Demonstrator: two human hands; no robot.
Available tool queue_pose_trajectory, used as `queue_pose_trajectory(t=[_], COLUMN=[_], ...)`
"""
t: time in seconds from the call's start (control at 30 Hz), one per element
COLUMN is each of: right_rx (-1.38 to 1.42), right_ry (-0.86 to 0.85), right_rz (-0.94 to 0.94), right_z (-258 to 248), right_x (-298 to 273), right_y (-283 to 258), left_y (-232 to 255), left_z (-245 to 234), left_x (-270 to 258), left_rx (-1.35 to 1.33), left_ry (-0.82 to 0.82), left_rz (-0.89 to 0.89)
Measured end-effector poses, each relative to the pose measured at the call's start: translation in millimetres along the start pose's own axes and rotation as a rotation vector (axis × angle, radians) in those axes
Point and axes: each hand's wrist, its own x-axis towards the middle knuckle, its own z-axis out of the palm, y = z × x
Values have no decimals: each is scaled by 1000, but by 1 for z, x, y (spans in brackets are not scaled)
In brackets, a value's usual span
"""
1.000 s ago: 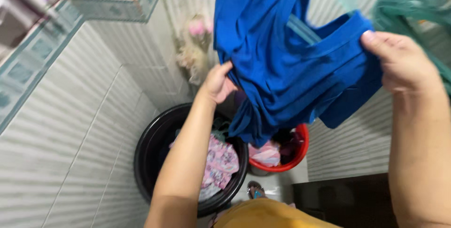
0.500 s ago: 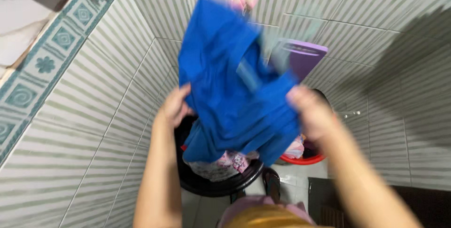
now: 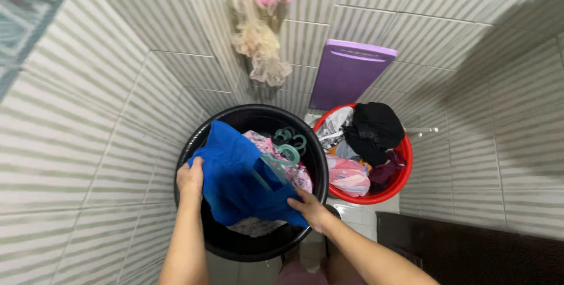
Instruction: The person takes wet clothes from a red bucket, places them on hangers, and puts them into a black basin. The person handles a blue shirt, a black shirt, a pink patterned top, a grey patterned top, a black top, a brown top, and a grey patterned top.
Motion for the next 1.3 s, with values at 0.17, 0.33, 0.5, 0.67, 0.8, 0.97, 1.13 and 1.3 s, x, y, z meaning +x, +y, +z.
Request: queue_pose_trajectory(t=[0.17, 0.33, 0.5, 0.67, 0.8, 0.97, 1.13, 1.3], right_rx=[24, -280, -785, -940, -425, -162, -197, -199], right_ry=[138, 311, 870, 1255, 1054, 1016, 906, 806], right_rz=[112, 177, 0, 283, 291, -21, 0, -223], right_z=[-45, -126, -225, -319, -363, -374, -336, -250], right_x=[35, 80, 104, 85, 90, 90, 25, -49], right_y=[30, 41, -9, -109, -124, -129, -177, -235], left_y=[19, 29, 9, 11, 21, 41, 101, 184], left_z=[49, 132, 213, 256, 270, 278, 285, 294], left_x=[-35, -84, -125, -157, -172, -182, -204, -257], left_rx=[340, 471, 404, 320, 295, 237, 130, 84], left_ry=[-37, -299, -487, -589, -630, -619, -599, -744], left_rz=[-49, 59, 298, 417, 466, 518, 661, 605])
